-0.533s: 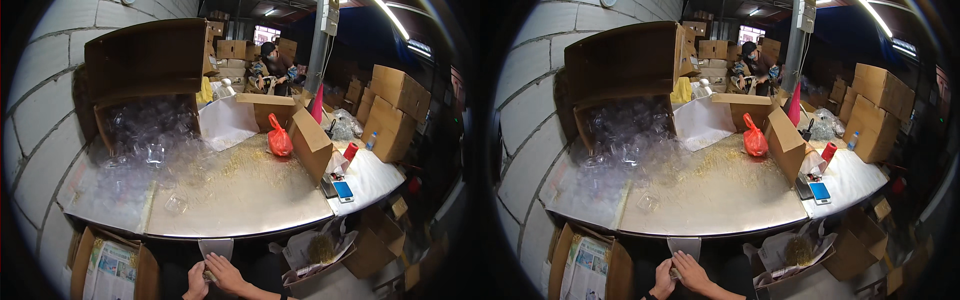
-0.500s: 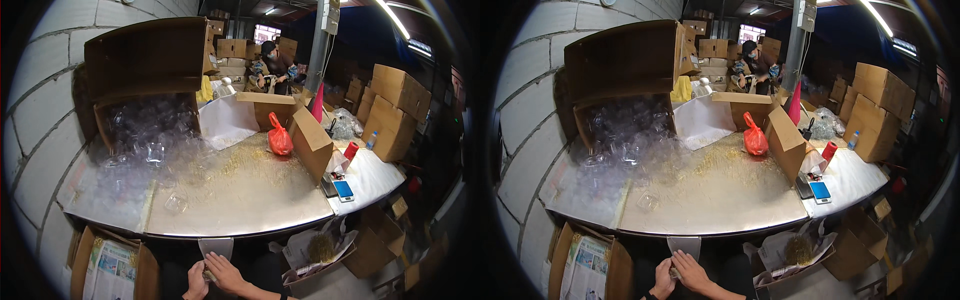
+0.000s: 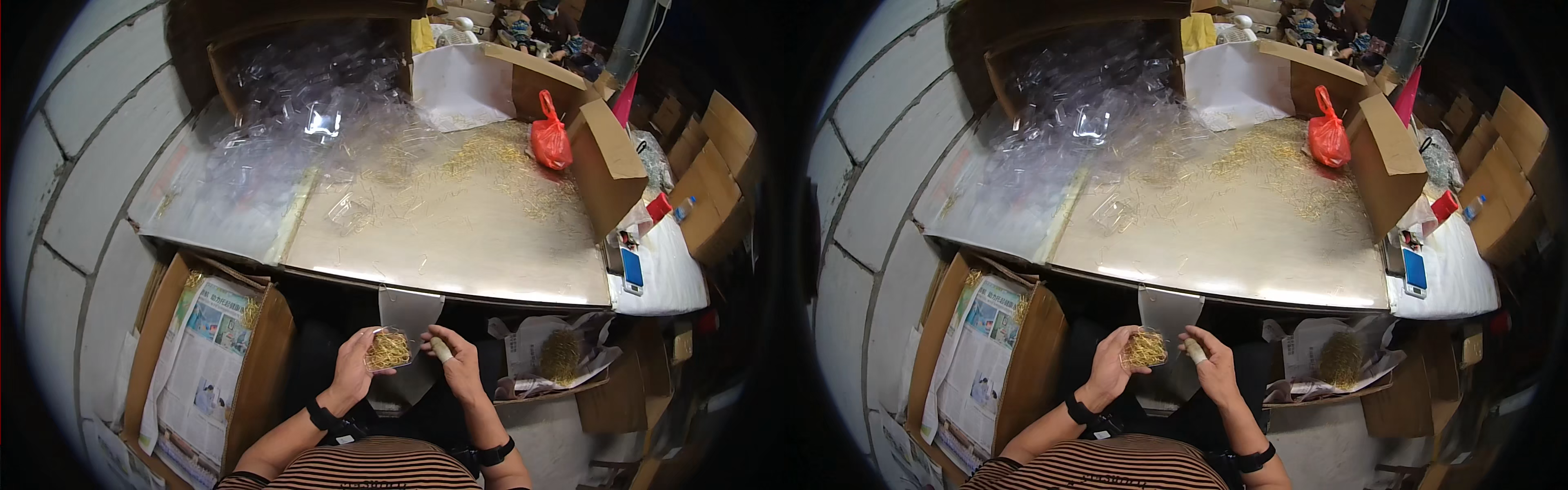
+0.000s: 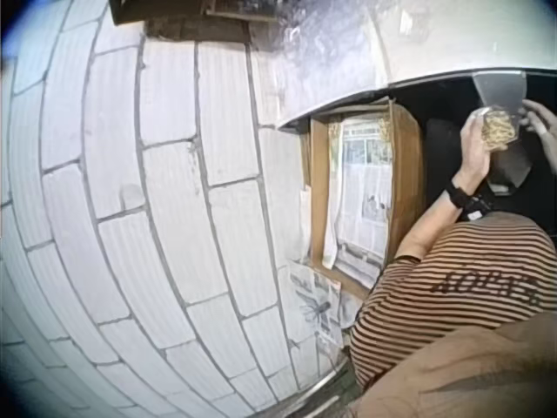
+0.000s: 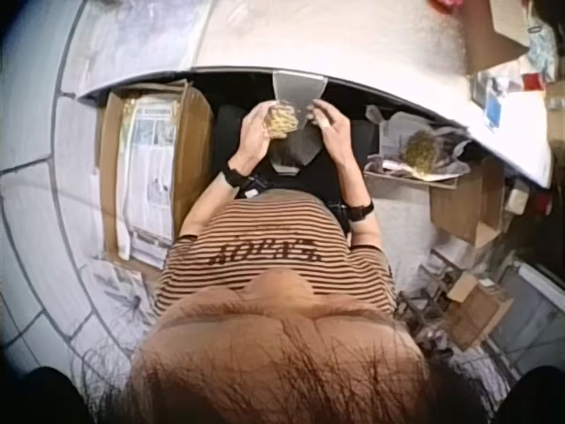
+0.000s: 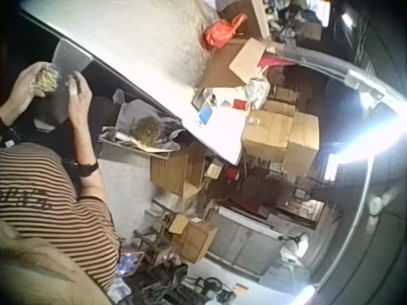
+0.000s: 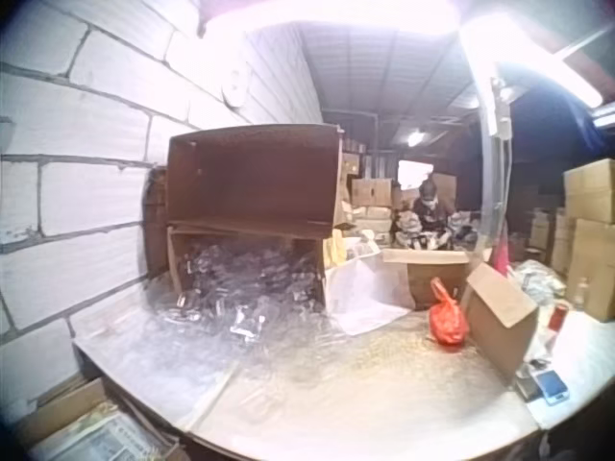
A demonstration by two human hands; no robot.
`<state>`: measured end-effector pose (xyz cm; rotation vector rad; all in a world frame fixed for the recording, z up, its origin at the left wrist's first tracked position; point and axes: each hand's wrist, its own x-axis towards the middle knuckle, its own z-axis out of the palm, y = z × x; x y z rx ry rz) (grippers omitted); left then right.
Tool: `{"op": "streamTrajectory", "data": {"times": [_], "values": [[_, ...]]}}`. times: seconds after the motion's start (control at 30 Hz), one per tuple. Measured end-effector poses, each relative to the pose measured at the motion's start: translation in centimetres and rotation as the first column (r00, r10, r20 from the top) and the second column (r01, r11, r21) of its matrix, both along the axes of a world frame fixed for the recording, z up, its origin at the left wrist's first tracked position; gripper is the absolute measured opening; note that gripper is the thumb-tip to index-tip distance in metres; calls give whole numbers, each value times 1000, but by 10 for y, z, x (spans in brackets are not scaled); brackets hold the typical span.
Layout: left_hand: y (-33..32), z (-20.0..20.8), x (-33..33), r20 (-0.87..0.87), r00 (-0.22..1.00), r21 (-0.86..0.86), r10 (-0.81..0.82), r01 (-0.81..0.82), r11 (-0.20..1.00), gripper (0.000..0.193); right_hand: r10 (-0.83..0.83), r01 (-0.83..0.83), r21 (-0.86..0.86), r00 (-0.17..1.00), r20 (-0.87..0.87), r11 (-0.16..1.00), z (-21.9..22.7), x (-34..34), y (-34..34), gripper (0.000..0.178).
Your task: Sorting and packaging gold-colored metal pins into small plastic bags.
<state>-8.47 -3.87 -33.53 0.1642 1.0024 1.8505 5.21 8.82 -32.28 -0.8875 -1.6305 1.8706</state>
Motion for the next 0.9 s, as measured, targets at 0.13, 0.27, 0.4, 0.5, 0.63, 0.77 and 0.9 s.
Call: {"op": "streamTrajectory", "data": {"times": [0.13,0.27,0.4,0.5,0.63,0.77,0.9], "values": [[-5,-1,3,26,999,-35,-28,29,999,25,110,-107,-34,991,82,994,-2,-5,-7,19],[-7,-9,3,-28,999,-136,-22,18,991,22,208,-198,-80,967,145,977,-5,-7,-12,15],[-5,-13,7,-70,996,-256,-58,38,966,18,89,-165,243,951,297,956,-6,-3,-23,13],[-6,-17,7,-29,998,-227,-49,41,973,16,-79,-134,608,947,310,783,9,-7,-26,6],[-3,-16,8,45,998,-173,-50,58,983,17,-26,-296,731,919,394,614,13,-9,-24,11],[-5,-20,0,80,994,-178,-72,86,980,20,-11,-265,696,931,364,667,21,-18,-24,15],[-18,-24,-18,65,993,-159,-94,104,982,22,-24,-131,837,985,170,531,31,-37,-5,27]]}}
